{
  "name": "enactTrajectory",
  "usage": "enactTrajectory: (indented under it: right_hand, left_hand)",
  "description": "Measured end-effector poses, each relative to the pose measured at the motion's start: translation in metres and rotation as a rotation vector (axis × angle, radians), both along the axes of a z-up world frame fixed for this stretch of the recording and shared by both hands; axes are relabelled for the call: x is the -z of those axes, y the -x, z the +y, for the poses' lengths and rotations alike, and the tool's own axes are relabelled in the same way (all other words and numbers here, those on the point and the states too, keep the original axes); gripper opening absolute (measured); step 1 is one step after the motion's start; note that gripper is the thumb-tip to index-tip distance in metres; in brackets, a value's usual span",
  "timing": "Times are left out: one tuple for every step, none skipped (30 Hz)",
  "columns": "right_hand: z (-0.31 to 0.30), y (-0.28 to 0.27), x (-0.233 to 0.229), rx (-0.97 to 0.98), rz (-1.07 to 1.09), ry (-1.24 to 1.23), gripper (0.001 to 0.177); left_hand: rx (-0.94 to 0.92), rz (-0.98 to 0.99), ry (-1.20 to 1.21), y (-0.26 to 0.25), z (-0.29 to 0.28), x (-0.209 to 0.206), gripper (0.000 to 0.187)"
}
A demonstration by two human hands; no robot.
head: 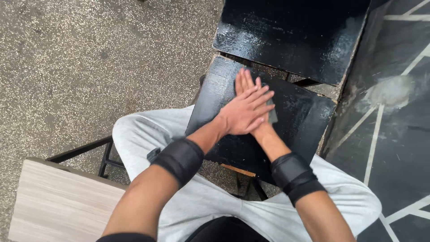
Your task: Sanding the seat of a wooden chair after applying liquid from a spray bottle.
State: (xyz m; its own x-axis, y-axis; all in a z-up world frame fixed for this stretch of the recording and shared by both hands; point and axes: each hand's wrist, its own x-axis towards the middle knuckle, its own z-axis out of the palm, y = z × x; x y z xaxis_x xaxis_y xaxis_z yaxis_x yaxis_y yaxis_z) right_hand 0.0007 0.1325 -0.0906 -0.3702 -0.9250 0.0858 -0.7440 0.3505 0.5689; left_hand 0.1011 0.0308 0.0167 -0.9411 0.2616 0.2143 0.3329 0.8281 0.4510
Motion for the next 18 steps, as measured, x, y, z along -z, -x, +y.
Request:
enactTrajectory:
  right_hand:
    - [0.001, -0.005, 0.0, 0.0, 0.001, 0.003, 0.065]
    - [0.003, -0.021, 0.001, -0.001, 0.001, 0.007, 0.065]
    - [0.001, -0.023, 0.0, -0.007, -0.001, 0.012, 0.066]
    - [-0.001, -0.025, -0.001, -0.014, -0.004, 0.017, 0.066]
    - [-0.006, -0.026, -0.001, -0.022, -0.005, 0.028, 0.066]
    - [-0.013, -0.026, -0.002, -0.029, -0.006, 0.039, 0.066]
    - [-0.014, -0.029, -0.002, -0.031, -0.012, 0.04, 0.066]
    - [-0.015, -0.03, 0.0, -0.034, -0.017, 0.041, 0.067]
    - [-0.017, -0.03, 0.0, -0.036, -0.022, 0.042, 0.067]
    - [-0.019, -0.029, 0.0, -0.038, -0.027, 0.042, 0.067]
    - [-0.018, -0.028, 0.001, -0.036, -0.031, 0.037, 0.067]
    - [-0.017, -0.027, 0.001, -0.035, -0.035, 0.031, 0.067]
    - [-0.017, -0.026, 0.0, -0.036, -0.041, 0.025, 0.068]
    - [-0.017, -0.025, 0.0, -0.038, -0.047, 0.02, 0.068]
    - [-0.021, -0.025, 0.001, -0.043, -0.056, 0.016, 0.068]
    - [-0.025, -0.025, 0.002, -0.047, -0.065, 0.013, 0.068]
    - [-0.031, -0.024, 0.003, -0.049, -0.072, 0.012, 0.068]
    - [-0.038, -0.022, 0.003, -0.05, -0.078, 0.01, 0.069]
  left_hand:
    - [0.003, -0.018, 0.003, -0.017, 0.003, -0.003, 0.052]
    - [0.006, -0.037, 0.006, -0.033, 0.007, -0.006, 0.053]
    - [-0.006, -0.037, 0.008, -0.049, 0.008, -0.008, 0.053]
    - [-0.013, -0.055, 0.015, -0.064, 0.009, -0.01, 0.053]
    - [-0.022, -0.07, 0.028, -0.079, 0.008, -0.012, 0.054]
    - [-0.034, -0.069, 0.036, -0.085, 0.005, -0.012, 0.054]
    - [-0.023, -0.093, 0.009, -0.092, 0.005, -0.011, 0.052]
    - [-0.012, -0.117, -0.019, -0.099, 0.006, -0.009, 0.05]
    - [-0.019, -0.119, -0.022, -0.097, 0.004, -0.008, 0.05]
    - [-0.027, -0.094, -0.027, -0.095, 0.002, -0.006, 0.047]
    - [-0.031, -0.067, -0.038, -0.093, 0.002, -0.004, 0.045]
    - [-0.033, -0.069, -0.046, -0.088, 0.0, -0.002, 0.045]
    - [-0.026, -0.081, -0.068, -0.084, -0.001, -0.001, 0.043]
    - [-0.019, -0.093, -0.09, -0.079, -0.003, 0.001, 0.041]
    - [-0.029, -0.099, -0.096, -0.076, -0.008, 0.002, 0.041]
    - [-0.035, -0.061, -0.113, -0.074, -0.012, 0.003, 0.041]
    - [-0.038, -0.02, -0.127, -0.07, -0.018, 0.004, 0.041]
    - [-0.044, -0.024, -0.132, -0.061, -0.027, 0.005, 0.041]
